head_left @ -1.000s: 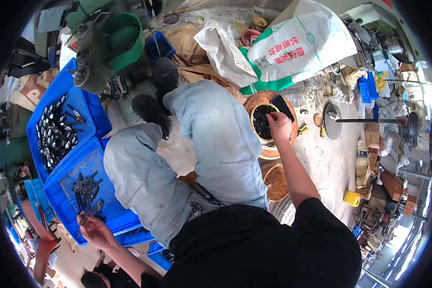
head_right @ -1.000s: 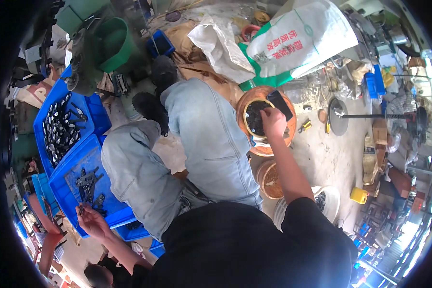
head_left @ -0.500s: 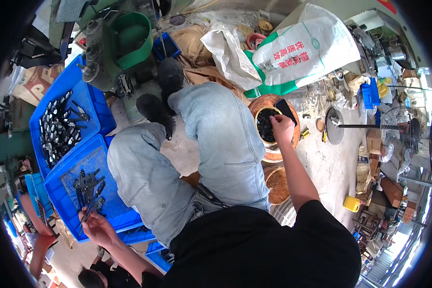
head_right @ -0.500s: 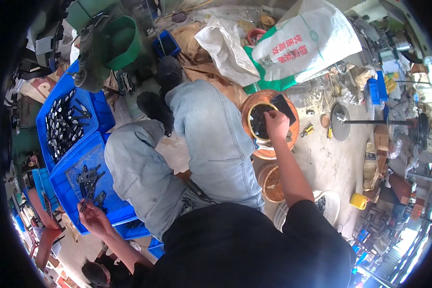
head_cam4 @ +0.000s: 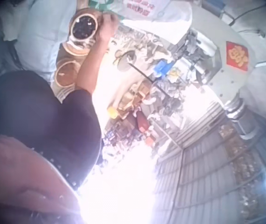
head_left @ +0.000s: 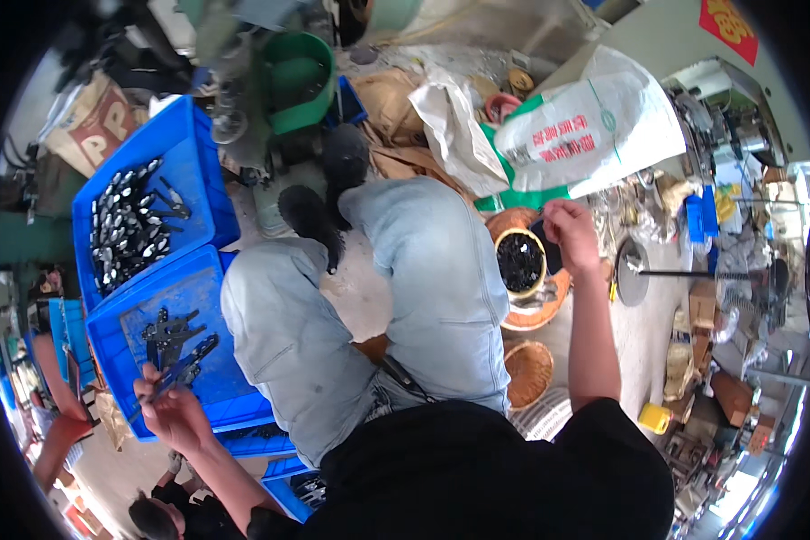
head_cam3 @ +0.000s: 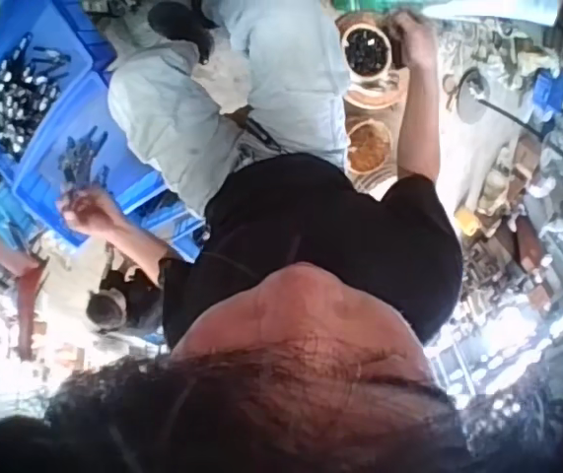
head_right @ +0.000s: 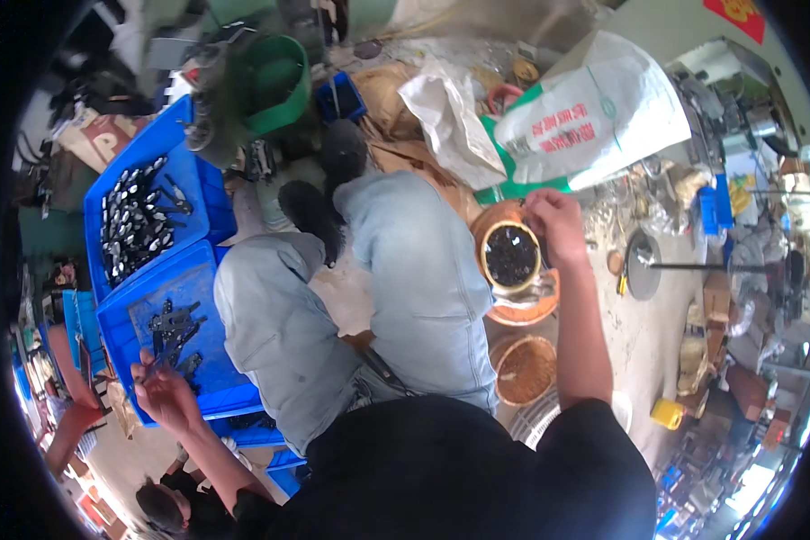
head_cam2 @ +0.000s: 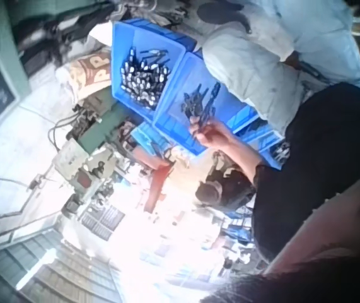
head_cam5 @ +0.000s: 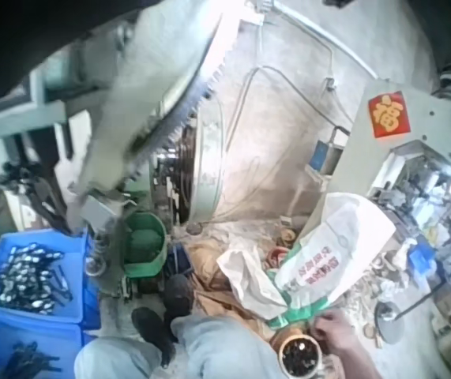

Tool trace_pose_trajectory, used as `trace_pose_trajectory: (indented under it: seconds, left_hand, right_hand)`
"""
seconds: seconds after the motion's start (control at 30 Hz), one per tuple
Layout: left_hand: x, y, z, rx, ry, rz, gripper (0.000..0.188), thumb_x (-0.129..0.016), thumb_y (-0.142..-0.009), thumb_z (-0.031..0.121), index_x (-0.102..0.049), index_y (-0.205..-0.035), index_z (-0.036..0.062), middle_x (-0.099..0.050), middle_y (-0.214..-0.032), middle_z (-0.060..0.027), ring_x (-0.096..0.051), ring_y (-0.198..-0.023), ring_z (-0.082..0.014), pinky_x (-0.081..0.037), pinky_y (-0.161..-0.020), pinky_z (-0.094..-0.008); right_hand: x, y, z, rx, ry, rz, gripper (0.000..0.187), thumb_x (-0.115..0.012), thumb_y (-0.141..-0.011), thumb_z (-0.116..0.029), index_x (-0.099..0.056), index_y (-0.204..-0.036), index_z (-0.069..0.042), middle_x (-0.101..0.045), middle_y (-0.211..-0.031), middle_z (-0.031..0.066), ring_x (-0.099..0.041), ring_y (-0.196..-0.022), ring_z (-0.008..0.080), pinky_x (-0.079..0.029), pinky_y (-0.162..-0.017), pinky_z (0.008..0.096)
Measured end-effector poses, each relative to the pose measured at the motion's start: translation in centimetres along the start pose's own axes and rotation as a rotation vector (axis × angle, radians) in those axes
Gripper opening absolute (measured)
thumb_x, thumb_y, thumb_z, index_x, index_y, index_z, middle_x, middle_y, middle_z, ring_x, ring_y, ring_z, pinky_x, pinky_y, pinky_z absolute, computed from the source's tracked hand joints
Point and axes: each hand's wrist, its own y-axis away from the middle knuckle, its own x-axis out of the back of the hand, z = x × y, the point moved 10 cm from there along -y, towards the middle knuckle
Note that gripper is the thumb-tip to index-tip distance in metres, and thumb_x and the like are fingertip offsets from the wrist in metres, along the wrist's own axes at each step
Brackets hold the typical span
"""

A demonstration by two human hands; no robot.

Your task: The person assembles plier components by taking metal handles and rivets from containers, inserting the rivets into the handles, and fastening them together using a riveting machine before placing the assembled parts into a bin.

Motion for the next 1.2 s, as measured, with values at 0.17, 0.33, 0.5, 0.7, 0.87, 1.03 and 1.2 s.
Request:
trace_pose_trajectory:
  seconds: [0.17, 0.33, 0.5, 0.7, 0.87, 1.03, 1.2]
  left_hand:
    - [-5.3, -4.3, -1.3, 0.107, -0.358, 0.311, 0.032, -0.072, -0.082, 0.021, -0.056, -0.104, 0.0035, -0.057, -0.079, -0.0049, -0.046, -0.049, -0.0079, -0.031, -0.035, -0.0179]
    - [-13.2, -9.0, -5.2, 0.198, -0.566, 0.199, 0.029, -0.063, -0.092, 0.033, -0.065, -0.089, 0.0041, -0.050, -0.059, 0.0012, -0.039, -0.043, -0.0040, -0.024, -0.036, -0.0193]
    - [-17.1, -16.0, -6.5, 0.118, -0.251, 0.088, 0.027, -0.059, -0.096, 0.030, -0.062, -0.091, 0.0036, -0.047, -0.061, 0.0015, -0.034, -0.038, -0.0056, -0.022, -0.035, -0.0207]
    - [-18.8, -21.1, -9.8, 0.114, -0.174, 0.026, 0.026, -0.058, -0.096, 0.030, -0.060, -0.089, 0.0052, -0.048, -0.062, 0.0006, -0.034, -0.039, -0.0064, -0.022, -0.035, -0.0211]
    - [-19.3, -22.1, -10.2, 0.085, -0.167, 0.005, 0.026, -0.058, -0.096, 0.029, -0.058, -0.098, 0.0028, -0.049, -0.063, 0.0002, -0.033, -0.038, -0.0067, -0.021, -0.035, -0.0218]
    - [-19.3, -22.7, -10.4, 0.108, -0.195, 0.012, 0.021, -0.061, -0.093, 0.025, -0.061, -0.086, 0.0058, -0.048, -0.060, 0.0013, -0.037, -0.039, -0.0060, -0.024, -0.035, -0.0212]
    - [-18.7, -24.2, -11.8, 0.245, -0.302, -0.022, 0.020, -0.062, -0.092, 0.023, -0.061, -0.084, 0.0047, -0.048, -0.060, 0.0014, -0.039, -0.039, -0.0062, -0.024, -0.035, -0.0210]
  right_hand:
    - [-15.3, 1.2, -12.6, 0.147, -0.003, -0.455, 0.010, -0.059, -0.083, -0.011, -0.059, -0.086, -0.001, -0.058, -0.079, 0.0032, -0.053, -0.070, 0.0096, -0.041, -0.063, 0.0239]
    - [-26.5, 4.8, -16.8, 0.278, 0.050, -0.685, 0.018, -0.064, -0.078, -0.016, -0.056, -0.077, -0.001, -0.057, -0.082, 0.0088, -0.054, -0.073, 0.0164, -0.044, -0.065, 0.0285]
    - [-33.4, 4.7, -18.5, 0.246, -0.091, -0.790, 0.014, -0.066, -0.081, -0.013, -0.062, -0.086, 0.000, -0.062, -0.091, 0.0094, -0.058, -0.086, 0.0165, -0.047, -0.078, 0.0304]
    - [-36.2, 2.1, -17.4, -0.021, -0.263, -0.806, 0.015, -0.066, -0.084, -0.011, -0.065, -0.094, -0.001, -0.064, -0.105, 0.0118, -0.061, -0.094, 0.0182, -0.051, -0.082, 0.0350]
    - [-35.9, 3.0, -19.0, 0.104, -0.188, -0.752, 0.013, -0.064, -0.084, -0.009, -0.063, -0.091, 0.001, -0.063, -0.106, 0.0153, -0.060, -0.096, 0.0208, -0.053, -0.084, 0.0396]
    - [-36.3, 2.5, -18.7, 0.106, -0.152, -0.749, 0.013, -0.063, -0.085, -0.009, -0.063, -0.093, 0.002, -0.063, -0.106, 0.0146, -0.061, -0.092, 0.0201, -0.053, -0.084, 0.0397]
    - [-37.5, -1.4, -18.3, 0.144, 0.047, -0.642, 0.015, -0.062, -0.086, -0.009, -0.064, -0.097, 0.002, -0.065, -0.105, 0.0125, -0.062, -0.090, 0.0179, -0.052, -0.086, 0.0378]
